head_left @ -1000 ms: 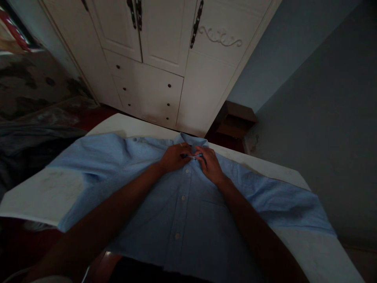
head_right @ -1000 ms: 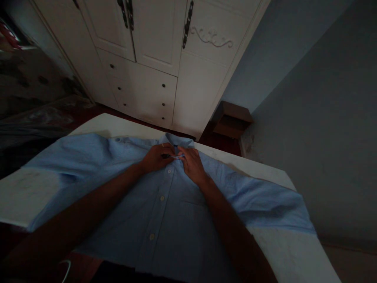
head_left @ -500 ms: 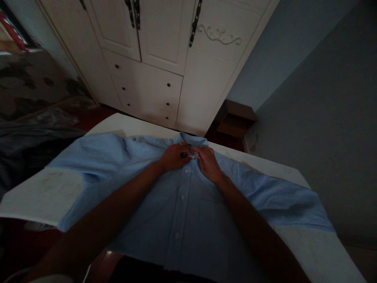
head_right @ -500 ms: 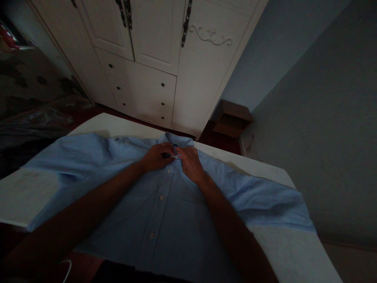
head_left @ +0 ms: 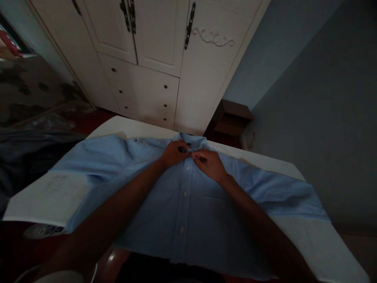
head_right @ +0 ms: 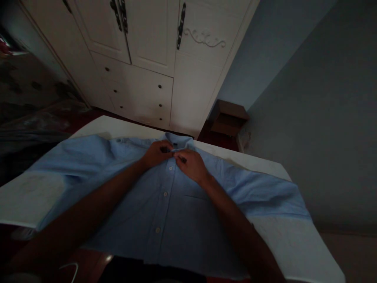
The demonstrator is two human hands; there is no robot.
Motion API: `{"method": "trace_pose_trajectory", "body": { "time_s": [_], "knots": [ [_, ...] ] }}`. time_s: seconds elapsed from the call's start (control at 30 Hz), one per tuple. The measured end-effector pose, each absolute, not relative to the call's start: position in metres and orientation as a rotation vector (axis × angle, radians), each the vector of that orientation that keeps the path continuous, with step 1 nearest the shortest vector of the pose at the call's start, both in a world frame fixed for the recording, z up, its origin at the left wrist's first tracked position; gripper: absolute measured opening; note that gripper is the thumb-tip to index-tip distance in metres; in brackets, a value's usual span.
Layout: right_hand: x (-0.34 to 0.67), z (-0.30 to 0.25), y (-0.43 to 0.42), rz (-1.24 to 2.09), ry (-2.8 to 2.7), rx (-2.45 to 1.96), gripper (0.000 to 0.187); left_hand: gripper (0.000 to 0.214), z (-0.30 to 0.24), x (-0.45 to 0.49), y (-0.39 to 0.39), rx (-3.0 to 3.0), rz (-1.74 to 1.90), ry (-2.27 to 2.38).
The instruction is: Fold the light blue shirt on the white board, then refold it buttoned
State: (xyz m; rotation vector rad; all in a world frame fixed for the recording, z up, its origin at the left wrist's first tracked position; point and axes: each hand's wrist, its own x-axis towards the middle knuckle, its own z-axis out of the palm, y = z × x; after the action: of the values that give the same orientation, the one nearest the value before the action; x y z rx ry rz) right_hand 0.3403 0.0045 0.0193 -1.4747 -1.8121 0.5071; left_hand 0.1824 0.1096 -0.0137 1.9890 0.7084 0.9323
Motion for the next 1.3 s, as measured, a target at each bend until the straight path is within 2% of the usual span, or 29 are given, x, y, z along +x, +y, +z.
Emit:
{"method": "trace_pose_trajectory", "body": {
  "time_s": [0.13, 0.23, 0.47, 1.07, 1.3],
  "knots": [
    [0.336, 0.024, 0.003, 1.240, -1.167, -1.521, 0.014, 0.011, -0.015, 0.183, 0.112, 1.911, 0.945, 0.704],
    [0.333, 0.023, 0.002, 1.373, -0.859, -1.436, 0.013, 0.012, -0.017, 0.183, 0.114, 1.876, 0.965, 0.673],
    [0.320, 0.021, 0.001, 1.358, -0.639, -1.406, 0.011, 0.016, -0.018, 0.183, 0.114, 1.870, 0.983, 0.633],
    [0.311, 0.017, 0.001, 1.287, -0.441, -1.434, 0.014, 0.005, -0.010, 0.179, 0.111, 2.022, 0.991, 0.431],
    [0.310, 0.016, -0.001, 1.243, -0.482, -1.429, 0.014, 0.015, -0.007, 0.182, 0.105, 2.006, 1.004, 0.547]
  ]
}}
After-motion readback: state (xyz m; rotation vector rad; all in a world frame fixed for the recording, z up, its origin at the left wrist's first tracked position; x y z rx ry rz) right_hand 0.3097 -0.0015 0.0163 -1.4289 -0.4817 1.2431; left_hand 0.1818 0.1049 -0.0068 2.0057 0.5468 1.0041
